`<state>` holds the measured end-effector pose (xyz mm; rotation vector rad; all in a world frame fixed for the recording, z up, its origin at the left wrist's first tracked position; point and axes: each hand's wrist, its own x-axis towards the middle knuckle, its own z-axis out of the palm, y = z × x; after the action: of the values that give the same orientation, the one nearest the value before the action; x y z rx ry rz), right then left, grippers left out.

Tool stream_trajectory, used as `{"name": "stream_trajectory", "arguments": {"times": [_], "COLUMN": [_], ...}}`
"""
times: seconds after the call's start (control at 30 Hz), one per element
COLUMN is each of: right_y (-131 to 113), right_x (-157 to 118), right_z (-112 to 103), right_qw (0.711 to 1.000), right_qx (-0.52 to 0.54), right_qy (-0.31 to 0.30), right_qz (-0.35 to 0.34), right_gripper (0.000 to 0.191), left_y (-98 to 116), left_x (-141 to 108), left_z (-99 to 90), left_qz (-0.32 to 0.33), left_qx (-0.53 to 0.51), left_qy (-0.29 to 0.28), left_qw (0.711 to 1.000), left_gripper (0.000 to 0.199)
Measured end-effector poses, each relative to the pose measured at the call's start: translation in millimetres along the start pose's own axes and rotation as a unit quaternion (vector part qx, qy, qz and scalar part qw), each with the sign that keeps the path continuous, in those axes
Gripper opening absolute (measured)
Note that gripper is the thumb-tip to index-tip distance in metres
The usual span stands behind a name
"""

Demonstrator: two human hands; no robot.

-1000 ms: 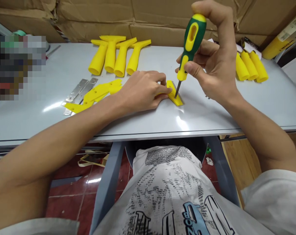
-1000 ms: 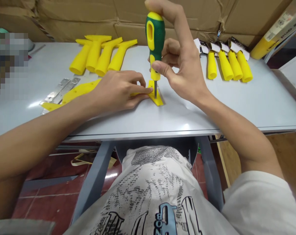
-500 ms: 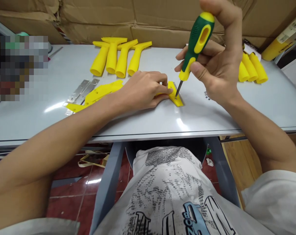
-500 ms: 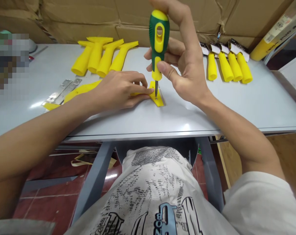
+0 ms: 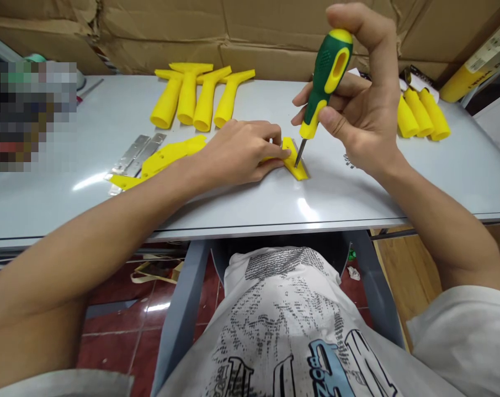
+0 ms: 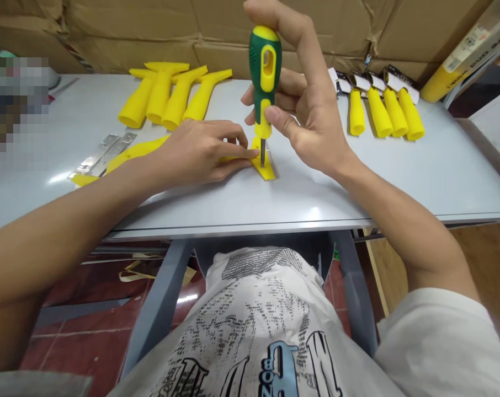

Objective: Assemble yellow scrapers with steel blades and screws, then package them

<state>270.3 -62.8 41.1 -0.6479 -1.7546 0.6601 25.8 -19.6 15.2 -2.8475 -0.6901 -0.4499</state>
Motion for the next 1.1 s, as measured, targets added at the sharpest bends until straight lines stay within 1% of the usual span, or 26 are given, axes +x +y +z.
{"name": "stream_trajectory", "arguments": {"times": [0.17,0.33,0.4,0.47,0.53,0.63,0.7,0.83,0.97,1.1], "right_y": [-2,-2,-1,-1,0,-1,-2,-10,-18,-17], "right_x": [2,8,10,11,10,9,8,2,-4,-5], "right_z": [-8,-18,-20,-20,-19,-15,-11,1,11,14], "right_qw": [0.998,0.994,0.993,0.993,0.995,0.997,0.997,0.996,0.988,0.989], "right_qx": [0.026,0.052,0.068,0.071,0.057,0.029,0.012,-0.045,-0.121,-0.116], "right_qy": [-0.048,-0.092,-0.096,-0.088,-0.066,-0.025,-0.007,0.021,0.046,0.053], "right_qz": [-0.004,0.003,0.011,0.026,0.048,0.07,0.075,0.078,0.087,0.07], "right_gripper": [0.048,0.044,0.045,0.049,0.054,0.062,0.065,0.061,0.054,0.048], "left_y": [-1,0,0,0,0,0,1,6,14,19], "left_x": [0,1,1,0,0,0,1,1,1,1], "left_z": [0.6,-0.7,-0.8,-0.5,0.1,1.2,1.8,1.9,1.3,0.8], "left_qz": [0.017,0.01,0.007,-0.002,-0.011,-0.005,-0.002,-0.013,-0.042,-0.068], "left_qx": [0.016,0.009,0.003,-0.009,-0.018,0.001,0.014,0.014,0.021,-0.002], "left_qy": [0.008,0.003,-0.003,-0.004,-0.003,-0.008,-0.001,0.026,0.016,0.017], "left_qw": [1.0,1.0,1.0,1.0,1.0,1.0,1.0,0.999,0.999,0.998], "left_gripper": [0.033,0.032,0.032,0.032,0.03,0.03,0.03,0.029,0.029,0.03]}}
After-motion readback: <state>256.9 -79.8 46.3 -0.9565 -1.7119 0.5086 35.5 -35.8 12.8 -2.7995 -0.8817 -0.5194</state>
